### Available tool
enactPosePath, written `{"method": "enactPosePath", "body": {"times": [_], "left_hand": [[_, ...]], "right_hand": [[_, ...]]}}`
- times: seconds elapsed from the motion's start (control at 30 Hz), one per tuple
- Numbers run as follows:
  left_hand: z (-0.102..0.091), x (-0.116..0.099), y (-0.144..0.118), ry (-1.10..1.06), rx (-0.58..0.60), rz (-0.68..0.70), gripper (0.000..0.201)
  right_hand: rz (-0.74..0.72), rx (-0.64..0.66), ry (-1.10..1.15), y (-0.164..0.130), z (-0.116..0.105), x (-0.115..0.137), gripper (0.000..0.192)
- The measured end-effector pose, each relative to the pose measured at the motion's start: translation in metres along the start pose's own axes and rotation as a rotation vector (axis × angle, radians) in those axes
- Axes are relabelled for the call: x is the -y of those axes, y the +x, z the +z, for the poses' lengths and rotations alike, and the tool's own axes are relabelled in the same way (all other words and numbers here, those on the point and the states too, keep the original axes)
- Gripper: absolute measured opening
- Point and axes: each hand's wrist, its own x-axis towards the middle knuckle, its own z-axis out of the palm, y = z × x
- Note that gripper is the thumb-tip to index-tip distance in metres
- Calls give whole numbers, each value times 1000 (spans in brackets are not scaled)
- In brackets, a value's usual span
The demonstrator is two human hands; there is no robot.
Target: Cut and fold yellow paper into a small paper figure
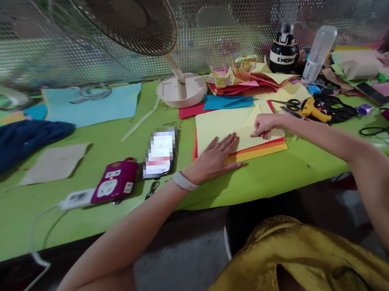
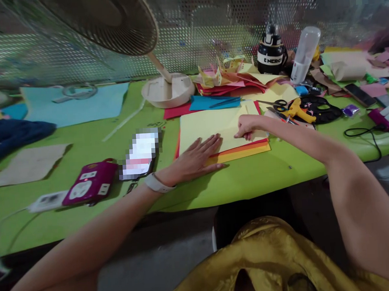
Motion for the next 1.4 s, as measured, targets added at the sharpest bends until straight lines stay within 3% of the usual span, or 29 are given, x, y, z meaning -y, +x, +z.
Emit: {"method": "enactPosePath", "body": {"times": [0.13,0.27,0.43,0.53,0.6,0.7,0.87,1.07,1.4], "left_hand": [[6,3,-1,-3,-24,18,93],[1,4,-1,-1,23,2,93],[-40,1,21,-83,108,-41,89],[-68,-8,51,-153,-49,-261,69],[-76,-16,74,-318,16,-367,61],[-71,-25,101,-662,217,-419,60],[-50,-25,121,-758,292,-495,56],[-47,-7,113,-734,351,-495,54],[-48,54,41,-650,453,-591,61]], "right_hand": [[56,7,-35,-13,-19,-19,36],[114,-8,-90,-29,-32,-27,38],[93,-27,-102,-37,-33,-28,37],[89,-21,-115,-35,-33,-29,37],[87,-30,-125,-34,-33,-31,38],[73,-32,-128,-31,-33,-36,42],[54,-21,-143,-26,-34,-41,48],[45,-28,-107,-28,-34,-41,44],[13,-88,-40,-29,-26,-46,34]]}}
